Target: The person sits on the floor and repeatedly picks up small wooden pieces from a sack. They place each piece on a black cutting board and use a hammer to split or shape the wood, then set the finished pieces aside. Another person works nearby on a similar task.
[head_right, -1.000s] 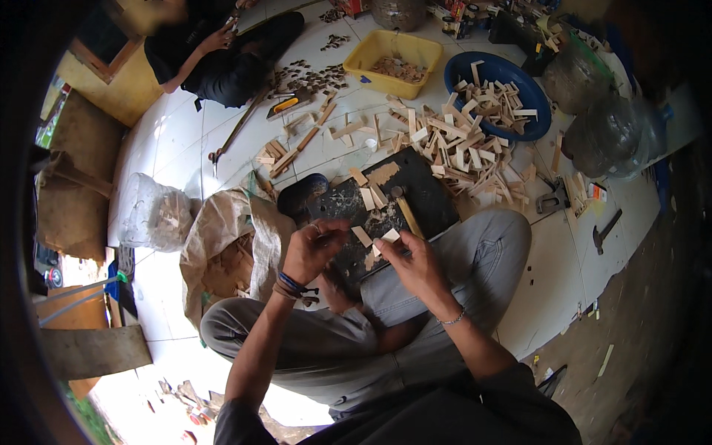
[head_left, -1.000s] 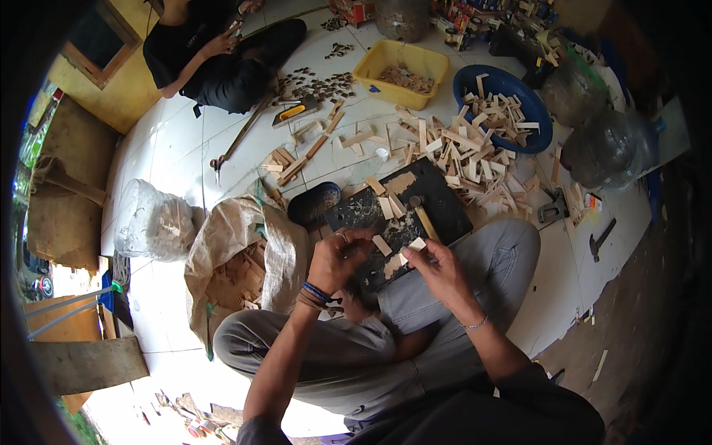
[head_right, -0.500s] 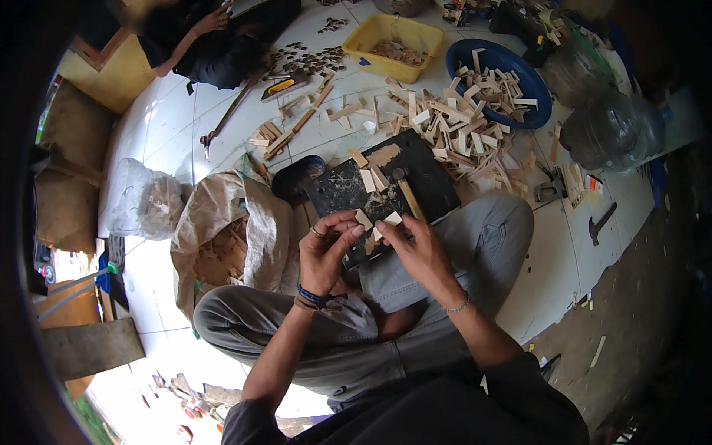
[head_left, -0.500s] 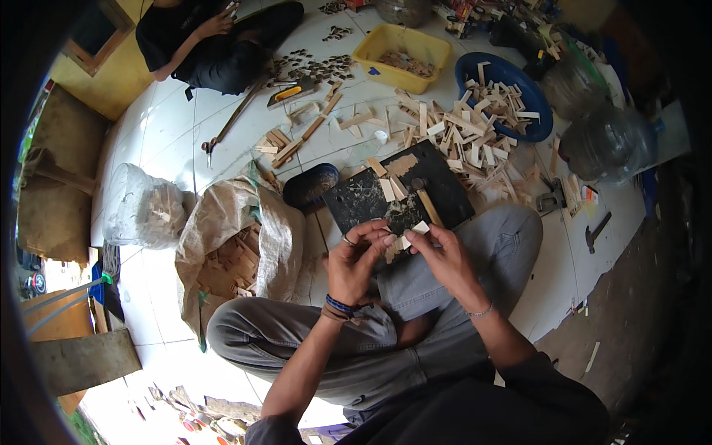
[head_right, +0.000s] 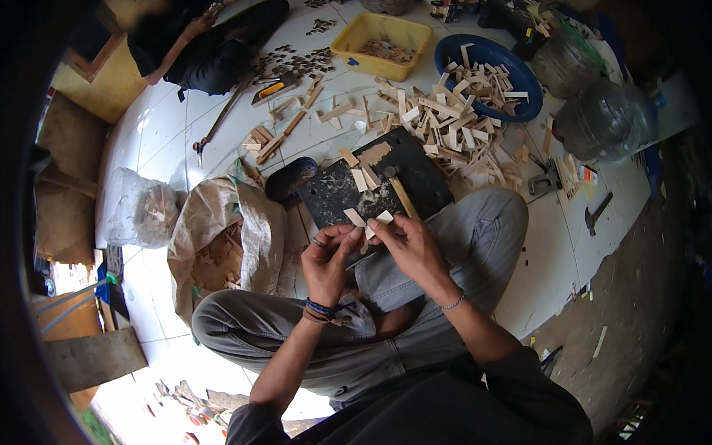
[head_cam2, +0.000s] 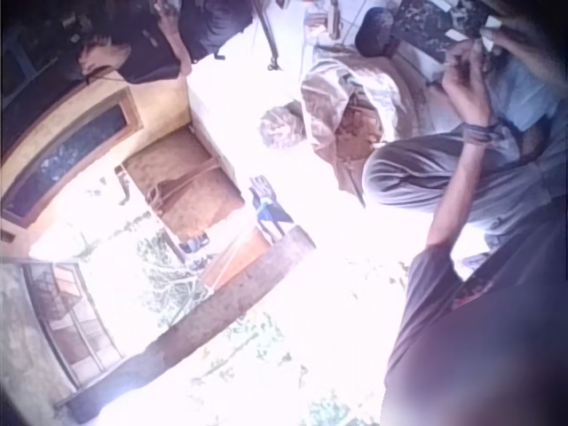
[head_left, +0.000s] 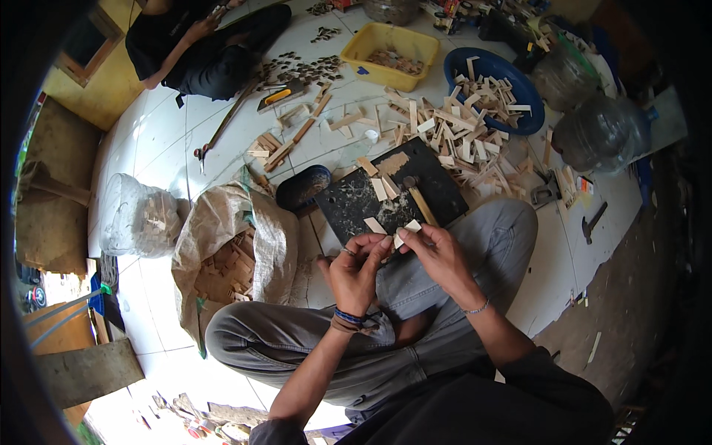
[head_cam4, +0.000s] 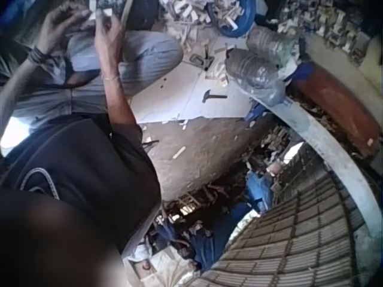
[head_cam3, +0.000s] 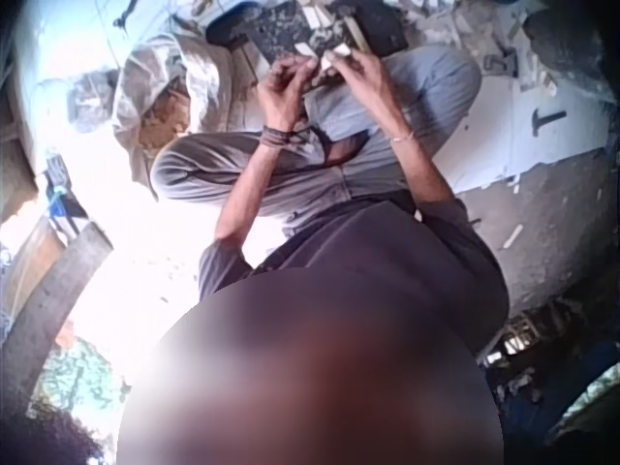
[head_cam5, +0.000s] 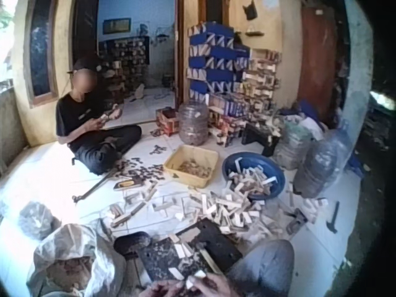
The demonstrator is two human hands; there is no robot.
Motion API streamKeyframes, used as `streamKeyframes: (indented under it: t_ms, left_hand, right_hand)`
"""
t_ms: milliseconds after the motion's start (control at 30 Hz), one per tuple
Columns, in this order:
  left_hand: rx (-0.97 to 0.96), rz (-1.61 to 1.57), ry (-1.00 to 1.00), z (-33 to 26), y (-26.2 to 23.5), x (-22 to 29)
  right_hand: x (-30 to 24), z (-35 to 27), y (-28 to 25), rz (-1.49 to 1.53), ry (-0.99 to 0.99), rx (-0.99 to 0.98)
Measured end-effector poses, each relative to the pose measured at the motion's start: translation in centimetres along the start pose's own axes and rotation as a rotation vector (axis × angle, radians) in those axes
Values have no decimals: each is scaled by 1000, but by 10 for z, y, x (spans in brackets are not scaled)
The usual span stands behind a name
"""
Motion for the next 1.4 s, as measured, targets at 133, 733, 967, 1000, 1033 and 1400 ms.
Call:
streamKeyframes:
  t_ms: [133, 733, 967, 1000, 1033, 1400]
  left_hand:
    - [3, 3, -6, -1, 2, 2]
    - [68, -100, 1, -10, 7, -11]
    - [84, -33, -14, -5, 5, -6]
    - [66, -30, 6, -4, 6, -4]
    - [66, -12, 11, -3, 7, -2]
    - [95, 217, 80, -1, 8, -2]
  right_hand:
    - [-1, -1, 0, 59, 8, 2]
    - [3, -5, 6, 114, 18, 51]
    - [4, -5, 7, 62, 64, 55]
    - [3, -5, 7, 41, 33, 65]
    - [3, -5, 7, 31, 30, 72]
    - [3, -6, 6, 31, -43, 105]
Point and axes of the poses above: each hand's wrist, its own z-axis towards the middle knuckle, its own y-axis out of the palm, x = y × z, the point moved 1 cm from there along z, towards the middle knuckle, and after that the axes turned 1 degree about x, right-handed, at the moved point
